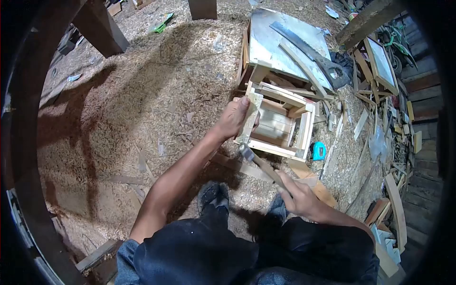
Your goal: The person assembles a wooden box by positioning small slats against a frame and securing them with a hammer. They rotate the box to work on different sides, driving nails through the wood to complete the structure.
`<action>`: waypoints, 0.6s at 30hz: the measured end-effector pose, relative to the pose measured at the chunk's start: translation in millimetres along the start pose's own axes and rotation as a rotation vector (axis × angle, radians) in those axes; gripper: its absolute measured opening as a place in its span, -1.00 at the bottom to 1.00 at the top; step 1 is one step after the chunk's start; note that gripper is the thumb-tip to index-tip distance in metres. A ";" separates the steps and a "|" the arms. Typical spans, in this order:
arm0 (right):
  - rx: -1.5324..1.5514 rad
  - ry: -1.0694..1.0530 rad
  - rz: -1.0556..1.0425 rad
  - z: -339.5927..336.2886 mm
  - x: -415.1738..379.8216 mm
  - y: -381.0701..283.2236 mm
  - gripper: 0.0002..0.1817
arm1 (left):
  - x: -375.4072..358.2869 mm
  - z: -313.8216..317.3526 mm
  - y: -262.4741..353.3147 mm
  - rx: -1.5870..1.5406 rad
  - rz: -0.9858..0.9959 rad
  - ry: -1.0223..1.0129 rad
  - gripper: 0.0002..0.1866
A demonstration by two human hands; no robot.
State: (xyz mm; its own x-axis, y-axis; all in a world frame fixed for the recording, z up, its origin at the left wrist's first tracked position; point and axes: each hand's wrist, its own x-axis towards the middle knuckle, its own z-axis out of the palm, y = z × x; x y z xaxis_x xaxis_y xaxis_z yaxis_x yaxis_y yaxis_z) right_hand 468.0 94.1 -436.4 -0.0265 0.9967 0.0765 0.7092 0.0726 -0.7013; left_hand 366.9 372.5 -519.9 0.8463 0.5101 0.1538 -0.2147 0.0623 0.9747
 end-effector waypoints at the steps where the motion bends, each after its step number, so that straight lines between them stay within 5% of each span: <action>1: -0.028 0.075 -0.134 0.6 1.0 0.1 -0.45 | -4.2 5.2 -0.6 0.000 0.001 0.012 -0.13; 3: -0.078 0.228 -0.416 2.2 9.0 5.7 -0.47 | -5.6 3.9 -5.5 -0.023 -0.041 0.008 -0.13; 6: -0.041 0.051 -0.084 7.1 1.0 5.3 -0.50 | -5.4 -1.0 0.1 0.010 -0.071 -0.008 -0.13; 9: -0.062 0.069 -0.187 3.1 1.0 -1.0 -0.48 | -0.7 0.9 -1.2 -0.012 -0.042 -0.022 -0.13; 11: -0.104 0.184 -0.452 4.5 7.6 4.9 -0.45 | -7.6 3.2 -6.1 -0.035 -0.052 -0.008 -0.15; 15: 0.031 0.010 0.094 5.3 -7.7 6.3 -0.43 | -0.3 -3.3 -11.2 -0.044 -0.082 0.018 -0.16; 18: 0.060 0.130 0.093 -3.6 -8.5 1.2 -0.58 | -5.3 -6.5 -15.0 -0.125 -0.063 -0.068 -0.17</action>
State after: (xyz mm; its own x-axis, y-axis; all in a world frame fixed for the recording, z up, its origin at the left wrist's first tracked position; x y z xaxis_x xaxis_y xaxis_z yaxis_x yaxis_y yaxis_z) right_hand 471.5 85.5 -435.4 0.1314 0.9865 0.0972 0.6612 -0.0142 -0.7501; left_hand 362.5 374.4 -536.5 0.8902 0.4426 0.1078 -0.2154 0.2006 0.9557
